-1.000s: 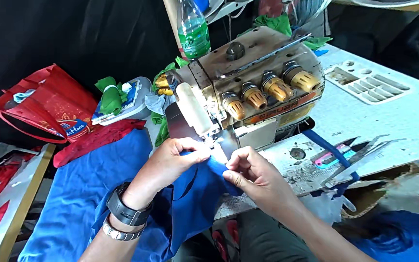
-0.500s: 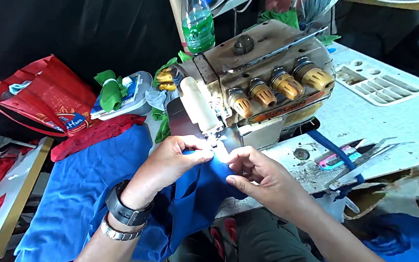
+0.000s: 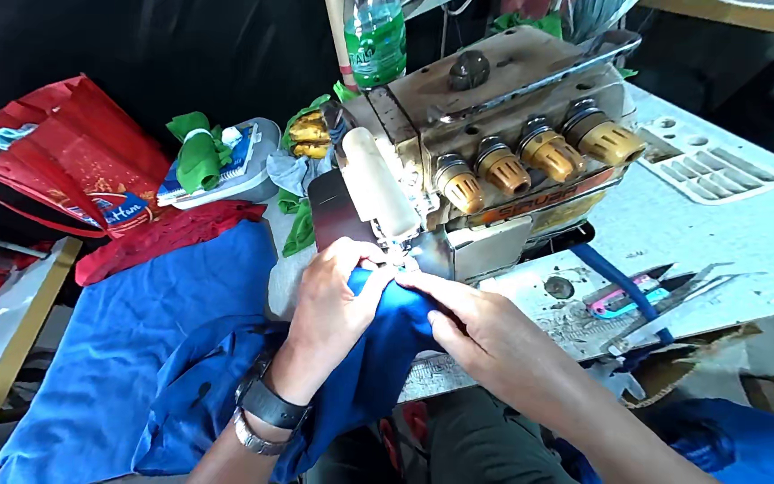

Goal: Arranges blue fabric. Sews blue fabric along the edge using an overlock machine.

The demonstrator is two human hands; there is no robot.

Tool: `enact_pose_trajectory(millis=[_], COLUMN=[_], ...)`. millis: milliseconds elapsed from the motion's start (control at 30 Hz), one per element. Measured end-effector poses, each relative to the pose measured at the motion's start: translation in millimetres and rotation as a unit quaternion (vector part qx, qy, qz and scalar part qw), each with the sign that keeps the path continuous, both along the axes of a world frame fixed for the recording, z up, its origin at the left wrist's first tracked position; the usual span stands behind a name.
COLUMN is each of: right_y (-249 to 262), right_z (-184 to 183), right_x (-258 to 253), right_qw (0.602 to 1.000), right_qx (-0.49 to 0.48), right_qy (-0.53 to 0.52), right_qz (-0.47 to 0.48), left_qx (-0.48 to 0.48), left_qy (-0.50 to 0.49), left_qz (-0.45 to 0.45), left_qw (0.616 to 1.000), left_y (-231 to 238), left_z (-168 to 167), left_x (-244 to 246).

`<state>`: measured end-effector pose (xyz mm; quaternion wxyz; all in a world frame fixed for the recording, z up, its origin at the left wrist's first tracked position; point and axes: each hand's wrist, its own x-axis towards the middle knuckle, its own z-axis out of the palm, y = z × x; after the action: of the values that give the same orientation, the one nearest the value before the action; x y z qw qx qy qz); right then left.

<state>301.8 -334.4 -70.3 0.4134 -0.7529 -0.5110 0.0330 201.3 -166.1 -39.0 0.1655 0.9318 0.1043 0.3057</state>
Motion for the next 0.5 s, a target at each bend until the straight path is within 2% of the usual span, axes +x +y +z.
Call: enact_pose_trajectory(millis=[100,200,267,333,500], right_y=[0,-2,-5,-8,-8], right_z=[-2,-4,-6,-9,-9], right_x=[3,4,3,2,6], right_qw=[0.996,0.985,0.979,0.97,0.943], right_qx=[-0.009,-0.007,0.005,0.028,0.063], right_qy=[0.083,0.173,0.205,0.239,0.322], right_qz=[0.005,0.017,0.023,0.037,0.057], left_qx=[0.04,0.045,0.055,0.071,0.064], left_qy=[-0.044,-0.094,-0.074,-0.066,-0.078], left_qz=[0.088,0.11,0.101,0.093,0.009], left_qw=[0.994,0.988,0.991,0.991,0.995], left_y=[-15,-52,-67,-63,-33], left_z=[-7,-26,-45,-55,-46], left_x=[-17,-29,-27,-23,-18])
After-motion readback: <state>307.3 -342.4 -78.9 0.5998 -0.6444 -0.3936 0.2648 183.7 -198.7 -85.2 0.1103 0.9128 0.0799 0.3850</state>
